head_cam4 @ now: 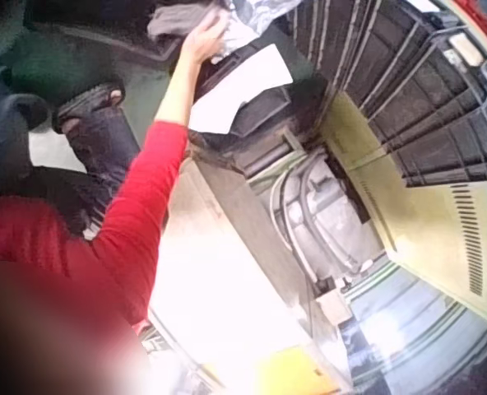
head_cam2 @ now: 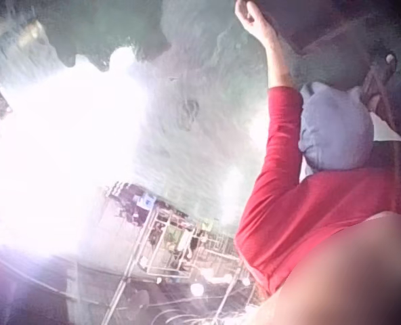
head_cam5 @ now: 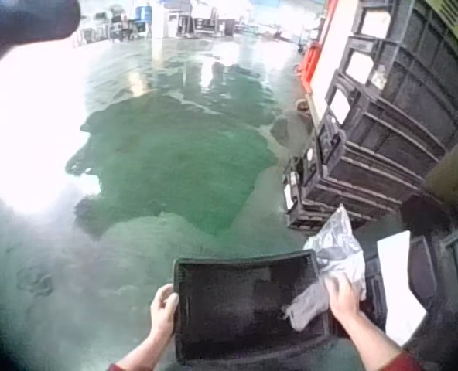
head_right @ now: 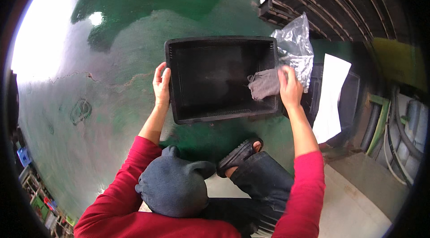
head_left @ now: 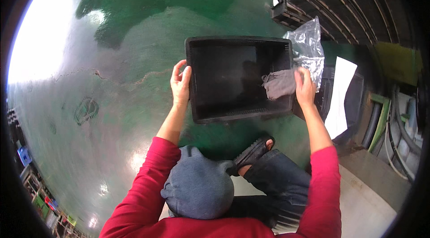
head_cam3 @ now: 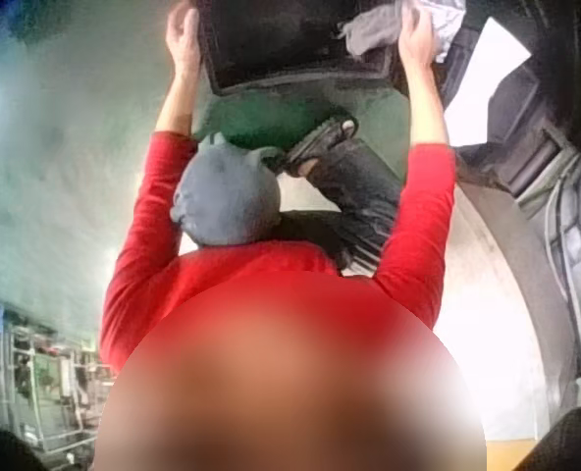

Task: The person sits on the factory floor and wipes the inside of black plastic crates with a cloth. They place a white sheet of paper inside each cleaned crate and stack them.

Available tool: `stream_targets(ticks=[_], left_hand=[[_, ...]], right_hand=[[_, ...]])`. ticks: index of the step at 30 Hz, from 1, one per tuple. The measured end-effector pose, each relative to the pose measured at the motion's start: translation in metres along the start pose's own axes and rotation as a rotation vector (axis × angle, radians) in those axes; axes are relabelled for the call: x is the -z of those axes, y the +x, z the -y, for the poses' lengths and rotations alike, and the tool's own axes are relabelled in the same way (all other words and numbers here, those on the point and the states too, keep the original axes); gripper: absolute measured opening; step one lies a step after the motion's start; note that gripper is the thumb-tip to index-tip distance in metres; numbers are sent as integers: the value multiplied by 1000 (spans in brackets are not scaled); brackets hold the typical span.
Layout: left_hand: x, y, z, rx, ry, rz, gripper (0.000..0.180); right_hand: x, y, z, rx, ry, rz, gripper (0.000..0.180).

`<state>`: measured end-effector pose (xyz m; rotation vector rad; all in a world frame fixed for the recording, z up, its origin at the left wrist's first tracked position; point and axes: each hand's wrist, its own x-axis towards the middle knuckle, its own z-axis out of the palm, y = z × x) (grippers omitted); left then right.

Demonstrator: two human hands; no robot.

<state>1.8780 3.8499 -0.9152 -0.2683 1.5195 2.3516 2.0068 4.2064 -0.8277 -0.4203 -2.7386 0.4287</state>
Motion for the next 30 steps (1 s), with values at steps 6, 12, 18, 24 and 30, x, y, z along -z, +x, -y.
stream_targets(ticks=[6,12,18,24,30], left_hand=[[-24,-3,-22,124,109,-73,32],[-25,-9,-22,65,118,-183,30],[-22,-8,-22,79,162,-206,28],[-23,-10,-26,72,173,-240,29],[-21,-7,-15,49,187,-173,27]], right_hand=[[-41,79,3,-98,-176,63,29],[-19,-11,-5,27,-171,157,22],[11,-108,13,-195,-155,100,24],[-27,-114,158,-681,-152,55,28],[-82,-117,266,16,45,98,21]])
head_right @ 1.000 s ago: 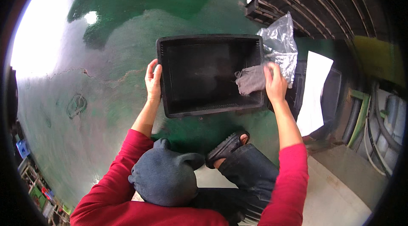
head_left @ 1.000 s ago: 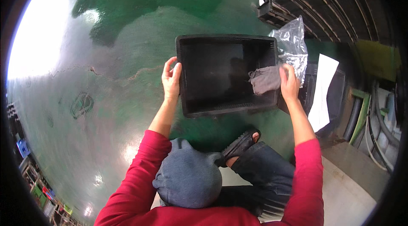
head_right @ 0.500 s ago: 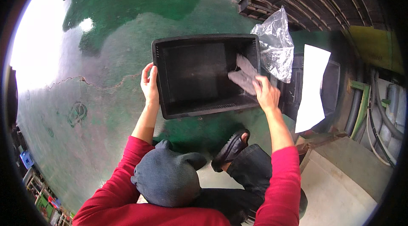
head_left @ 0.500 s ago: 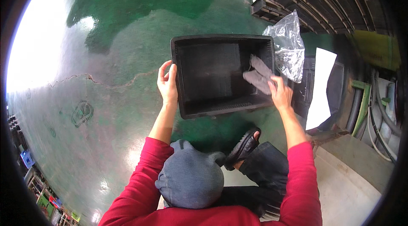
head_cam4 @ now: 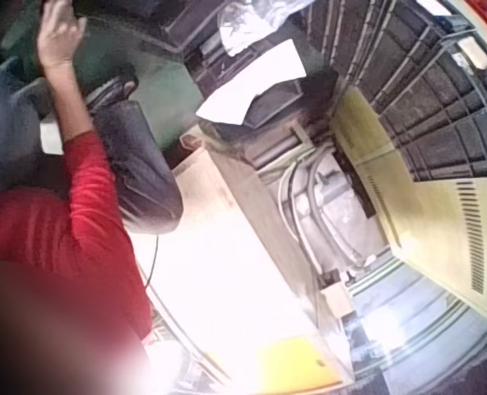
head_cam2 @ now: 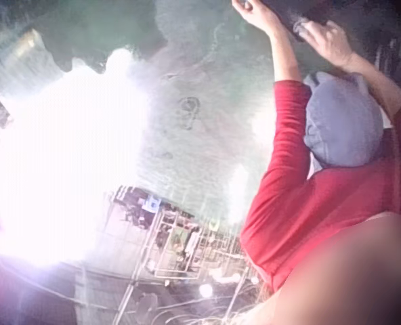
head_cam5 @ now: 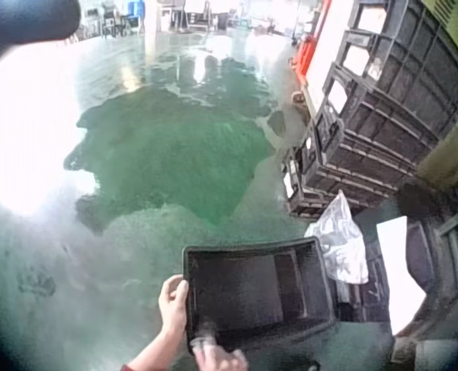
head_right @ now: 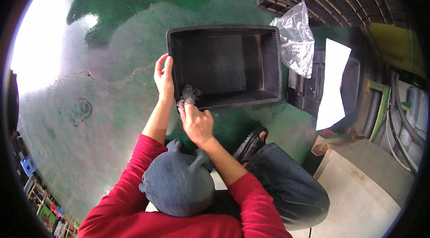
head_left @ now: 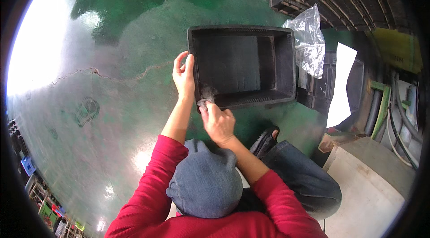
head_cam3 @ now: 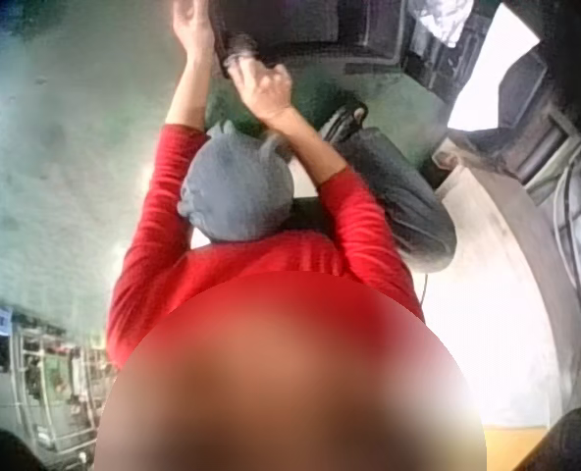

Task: The person sits on the factory floor and wipes the inside of black plastic crates with a cloth. They place a white sheet of paper inside each cleaned crate and stack them.

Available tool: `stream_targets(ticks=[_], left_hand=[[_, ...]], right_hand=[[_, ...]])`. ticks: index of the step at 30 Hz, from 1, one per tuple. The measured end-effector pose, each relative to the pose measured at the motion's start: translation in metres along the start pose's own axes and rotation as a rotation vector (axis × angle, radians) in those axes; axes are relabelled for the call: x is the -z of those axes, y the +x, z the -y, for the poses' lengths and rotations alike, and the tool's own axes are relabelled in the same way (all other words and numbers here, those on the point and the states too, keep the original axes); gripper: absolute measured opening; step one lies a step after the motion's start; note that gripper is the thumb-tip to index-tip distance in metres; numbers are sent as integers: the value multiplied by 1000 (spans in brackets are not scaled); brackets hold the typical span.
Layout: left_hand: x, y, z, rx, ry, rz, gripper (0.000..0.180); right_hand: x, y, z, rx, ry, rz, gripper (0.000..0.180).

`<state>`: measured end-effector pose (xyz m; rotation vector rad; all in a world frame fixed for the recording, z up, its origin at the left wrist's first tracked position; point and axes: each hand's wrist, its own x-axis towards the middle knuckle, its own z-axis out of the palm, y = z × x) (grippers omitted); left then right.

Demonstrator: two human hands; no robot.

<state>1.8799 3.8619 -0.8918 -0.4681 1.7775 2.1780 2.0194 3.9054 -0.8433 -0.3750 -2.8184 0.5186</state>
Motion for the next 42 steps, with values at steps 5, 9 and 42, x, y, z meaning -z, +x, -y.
stream_targets(ticks=[5,9,42], left_hand=[[7,6,4,5,28,33,35],[5,1,-4,78,324,33,44],[-14,-8,-15,-85,369,-140,24]], right_hand=[[30,38,-94,-134,-164,-9,20],[46,93,-181,-309,-405,148,61],[23,63,-198,-637,-477,870,42]])
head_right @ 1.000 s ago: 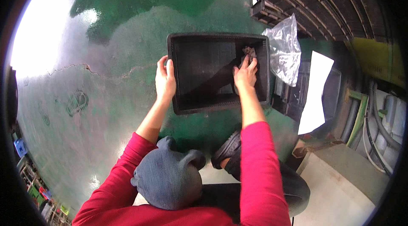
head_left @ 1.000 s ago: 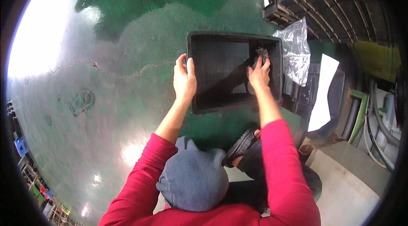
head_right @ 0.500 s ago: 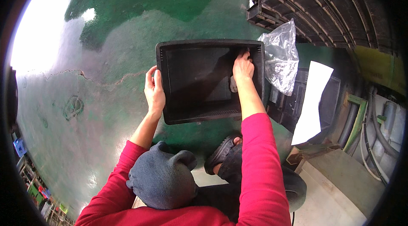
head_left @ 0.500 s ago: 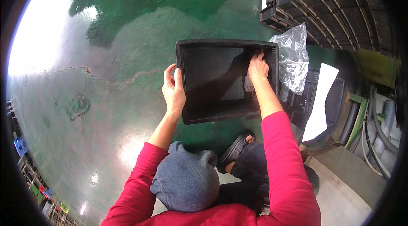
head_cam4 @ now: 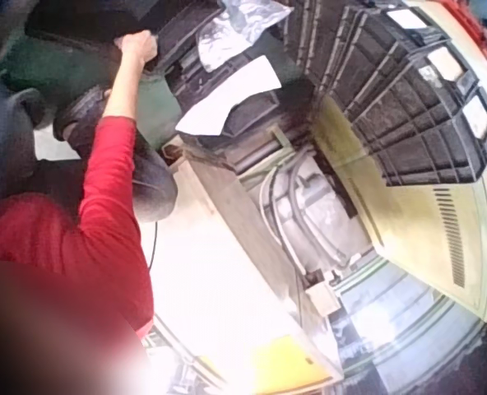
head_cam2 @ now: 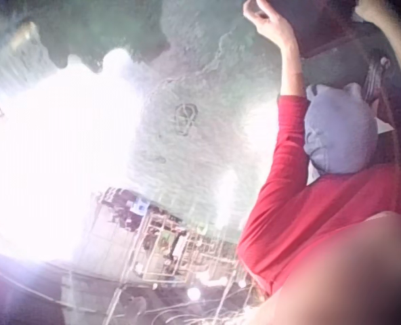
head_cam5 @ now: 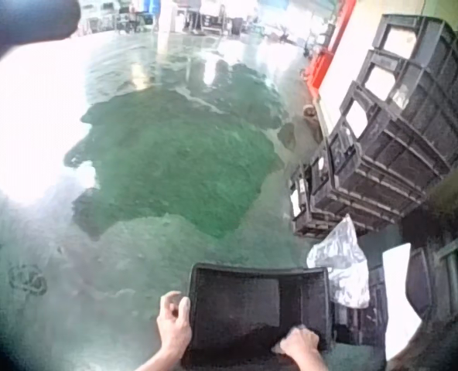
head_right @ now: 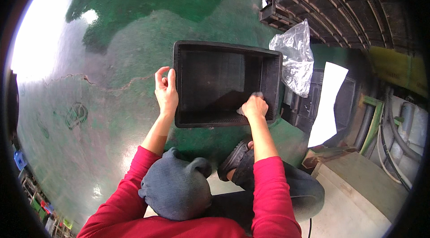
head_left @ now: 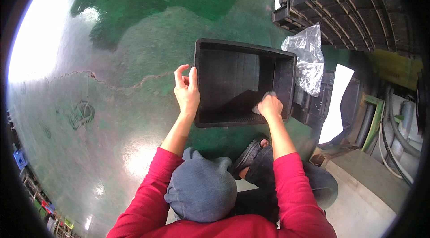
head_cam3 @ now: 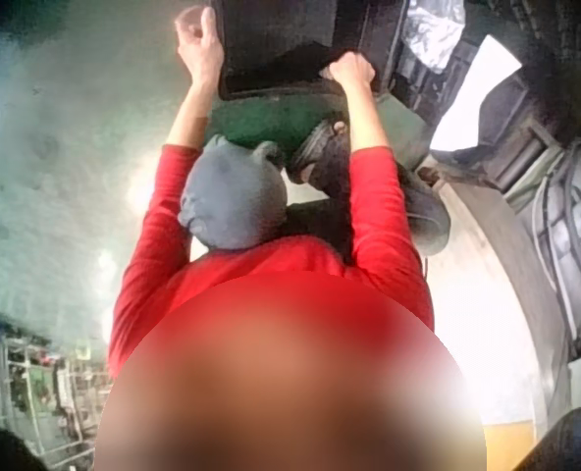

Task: The person sits on the factory floor and wipes the inside of black plastic crates with a cloth. They place a white sheet of paper inside each cleaned crate and stack them.

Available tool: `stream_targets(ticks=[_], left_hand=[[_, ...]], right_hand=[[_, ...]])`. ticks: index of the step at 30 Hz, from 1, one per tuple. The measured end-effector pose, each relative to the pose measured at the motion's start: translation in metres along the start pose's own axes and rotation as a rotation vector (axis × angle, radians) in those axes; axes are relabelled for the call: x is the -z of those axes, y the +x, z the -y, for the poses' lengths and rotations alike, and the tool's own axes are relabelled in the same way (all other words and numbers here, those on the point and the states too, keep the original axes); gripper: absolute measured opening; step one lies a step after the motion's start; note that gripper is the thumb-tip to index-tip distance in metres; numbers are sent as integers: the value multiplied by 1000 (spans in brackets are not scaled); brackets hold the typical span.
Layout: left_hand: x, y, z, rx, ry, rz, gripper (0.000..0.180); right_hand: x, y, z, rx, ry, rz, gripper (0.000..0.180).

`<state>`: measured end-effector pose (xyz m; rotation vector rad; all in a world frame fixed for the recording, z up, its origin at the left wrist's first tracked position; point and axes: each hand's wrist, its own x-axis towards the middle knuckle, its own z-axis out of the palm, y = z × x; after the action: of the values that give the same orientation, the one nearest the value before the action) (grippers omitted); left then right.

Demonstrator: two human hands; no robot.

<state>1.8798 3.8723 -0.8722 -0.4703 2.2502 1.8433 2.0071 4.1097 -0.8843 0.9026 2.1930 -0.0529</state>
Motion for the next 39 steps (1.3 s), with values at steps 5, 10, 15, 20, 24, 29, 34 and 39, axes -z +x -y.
stream_targets(ticks=[5,10,15,20,24,29,34,39], left_hand=[[2,3,-1,-38,-5,67,31],[4,4,8,-27,-107,78,34],[16,9,13,-29,-97,32,35],[-1,5,8,-210,-11,3,32],[9,8,1,-74,374,49,39],[5,18,-43,-729,487,20,52],[26,-13,-126,282,-497,860,51],[37,-19,-153,425,-381,950,38]], right_hand=[[22,23,-10,2,78,344,44],[7,37,109,318,735,-465,48],[33,-14,225,174,1608,-33,47],[-49,3,155,809,600,-67,44],[-2,-32,133,814,13,90,37],[142,-80,88,1054,88,-56,37],[226,-132,-3,1131,657,-176,58],[163,-94,-132,-102,59,-735,82]])
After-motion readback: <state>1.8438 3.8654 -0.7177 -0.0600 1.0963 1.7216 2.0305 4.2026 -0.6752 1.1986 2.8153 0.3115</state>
